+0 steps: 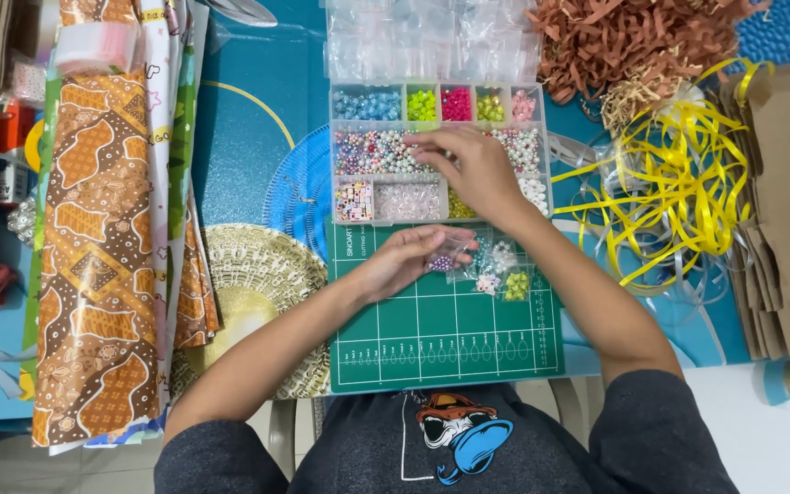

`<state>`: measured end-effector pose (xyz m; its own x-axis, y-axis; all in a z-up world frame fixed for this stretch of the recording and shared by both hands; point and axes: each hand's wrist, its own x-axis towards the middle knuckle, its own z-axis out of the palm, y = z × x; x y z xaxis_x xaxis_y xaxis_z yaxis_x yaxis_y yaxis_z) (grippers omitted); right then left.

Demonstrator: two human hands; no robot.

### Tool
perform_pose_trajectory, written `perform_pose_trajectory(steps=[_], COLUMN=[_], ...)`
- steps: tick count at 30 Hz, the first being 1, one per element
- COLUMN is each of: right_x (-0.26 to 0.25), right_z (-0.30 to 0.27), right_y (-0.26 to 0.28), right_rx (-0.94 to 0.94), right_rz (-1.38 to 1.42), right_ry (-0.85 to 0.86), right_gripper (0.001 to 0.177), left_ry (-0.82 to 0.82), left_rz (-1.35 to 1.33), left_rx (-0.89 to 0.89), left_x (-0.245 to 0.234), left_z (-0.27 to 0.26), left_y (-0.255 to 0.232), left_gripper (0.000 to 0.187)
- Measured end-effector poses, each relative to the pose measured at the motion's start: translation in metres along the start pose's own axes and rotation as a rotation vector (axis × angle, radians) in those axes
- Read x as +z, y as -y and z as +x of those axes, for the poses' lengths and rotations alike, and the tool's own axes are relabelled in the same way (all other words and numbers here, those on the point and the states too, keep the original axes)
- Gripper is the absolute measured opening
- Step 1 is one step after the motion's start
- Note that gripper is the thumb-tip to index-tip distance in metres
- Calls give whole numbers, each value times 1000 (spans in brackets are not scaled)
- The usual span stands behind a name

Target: Sorting and organizing various colored beads from small bags and a work surface into a partitioned storage container.

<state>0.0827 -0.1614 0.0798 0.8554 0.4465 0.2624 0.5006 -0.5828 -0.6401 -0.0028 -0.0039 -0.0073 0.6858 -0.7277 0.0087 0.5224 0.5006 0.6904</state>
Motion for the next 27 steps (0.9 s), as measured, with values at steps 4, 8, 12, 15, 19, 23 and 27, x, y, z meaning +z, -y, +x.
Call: perform_pose_trajectory(steps=[4, 8, 12, 15, 19, 23, 27], right_x=[-18, -30, -29, -25, -25, -21, -19], right_z=[-29, -53, -76, -88, -95, -99, -101], right_y=[27, 34, 36, 33, 28, 26, 20], right_rx=[59, 126, 134, 126, 111, 49, 36], right_rz=[245, 410, 402, 401, 298, 242, 226], right_ry=[-5, 10, 10, -22, -23, -78, -97], right_gripper=[33, 43, 44, 41, 38, 34, 32], left_ry=[-2, -5, -7, -20, -28, -73, -86], left_rz=[0, -13, -23, -39, -19, -37, -49], left_rx=[-3, -3, 3, -2, -25, -17, -18], left_x=[4, 1, 2, 5, 4, 7, 8], left_z=[-2, 0, -2, -2, -1, -2, -2], left_y=[-5, -1, -2, -5, -4, -5, -6], left_gripper=[49, 49, 50, 47, 48, 44, 43])
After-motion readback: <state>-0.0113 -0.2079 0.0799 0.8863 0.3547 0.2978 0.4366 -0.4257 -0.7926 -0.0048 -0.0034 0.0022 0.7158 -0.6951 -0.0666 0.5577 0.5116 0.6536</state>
